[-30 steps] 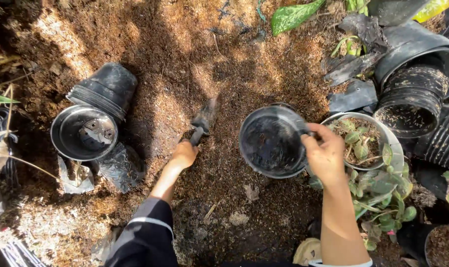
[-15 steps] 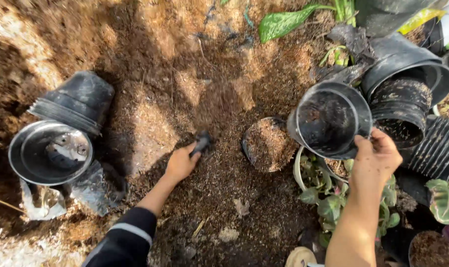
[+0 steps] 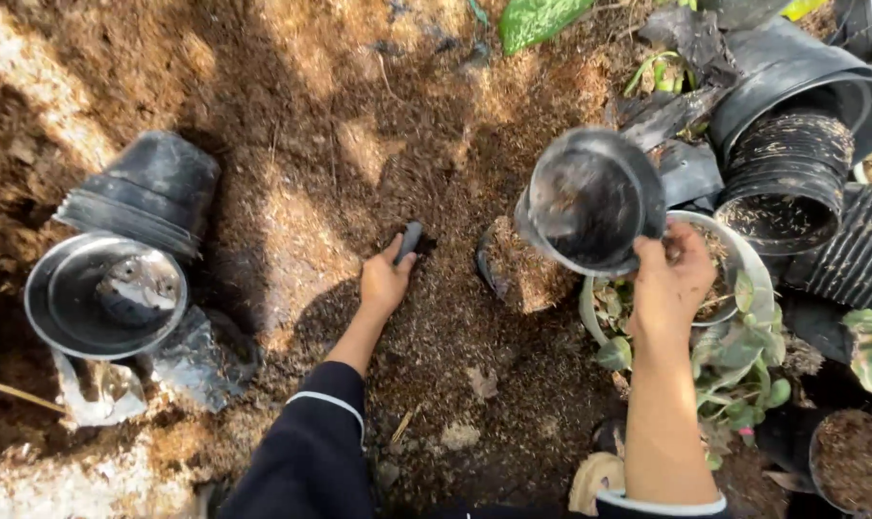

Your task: Filling plastic nursery pots with a soil mixture using a hand trowel.

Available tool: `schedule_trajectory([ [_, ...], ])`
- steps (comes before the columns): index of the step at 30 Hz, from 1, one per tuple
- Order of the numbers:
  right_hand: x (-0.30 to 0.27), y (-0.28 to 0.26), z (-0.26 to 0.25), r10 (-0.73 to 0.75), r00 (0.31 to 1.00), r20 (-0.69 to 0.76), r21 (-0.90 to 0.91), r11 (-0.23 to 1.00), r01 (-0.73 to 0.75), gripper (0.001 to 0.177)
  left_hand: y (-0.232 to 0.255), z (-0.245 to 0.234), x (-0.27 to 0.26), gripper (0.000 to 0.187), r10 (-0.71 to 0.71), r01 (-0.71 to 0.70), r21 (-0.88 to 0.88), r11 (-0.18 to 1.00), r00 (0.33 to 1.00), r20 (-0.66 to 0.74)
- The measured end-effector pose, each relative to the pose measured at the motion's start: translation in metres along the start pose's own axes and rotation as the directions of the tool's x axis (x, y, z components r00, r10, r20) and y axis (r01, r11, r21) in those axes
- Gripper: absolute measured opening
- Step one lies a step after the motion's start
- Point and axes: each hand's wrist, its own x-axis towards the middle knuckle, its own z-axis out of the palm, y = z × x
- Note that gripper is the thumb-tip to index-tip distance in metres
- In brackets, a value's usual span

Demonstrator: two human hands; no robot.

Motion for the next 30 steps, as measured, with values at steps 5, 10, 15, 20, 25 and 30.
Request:
schedule_trajectory([
  [5,0.019,-0.049,0.050,0.111,0.992,0.062,0.004,0.994,-0.112,0.045,0.006,-0.063,-0.010,0.048,0.058,-0.056,-0.031,0.998,0.997,0.053],
  [10,0.033,-0.039,0.098,0.114,0.984,0.136,-0.032,0.993,-0.110,0.047,0.061,-0.145,-0.025,0.042,0.084,-0.073,-0.161,0.984,0.994,0.063],
  [15,0.046,-0.061,0.139,-0.104,0.971,0.215,-0.216,0.965,0.151,0.034,0.108,-0.223,-0.035,0.046,0.157,-0.159,0.107,0.981,0.987,0.023],
  [20,0.049,-0.059,0.159,-0.300,0.893,0.335,-0.450,0.782,0.432,0.029,0.198,-0.255,-0.065,0.046,0.360,-0.303,0.416,0.858,0.931,-0.065],
  [25,0.040,-0.070,0.179,0.010,0.923,0.384,-0.351,0.926,0.136,0.040,0.210,-0.207,-0.062,0.046,0.589,-0.313,0.805,0.503,0.806,-0.055],
  [30,0.046,-0.032,0.168,0.151,0.939,0.309,-0.293,0.955,-0.058,0.035,0.213,-0.230,-0.082,0.050,0.651,-0.181,0.859,0.480,0.729,-0.211],
])
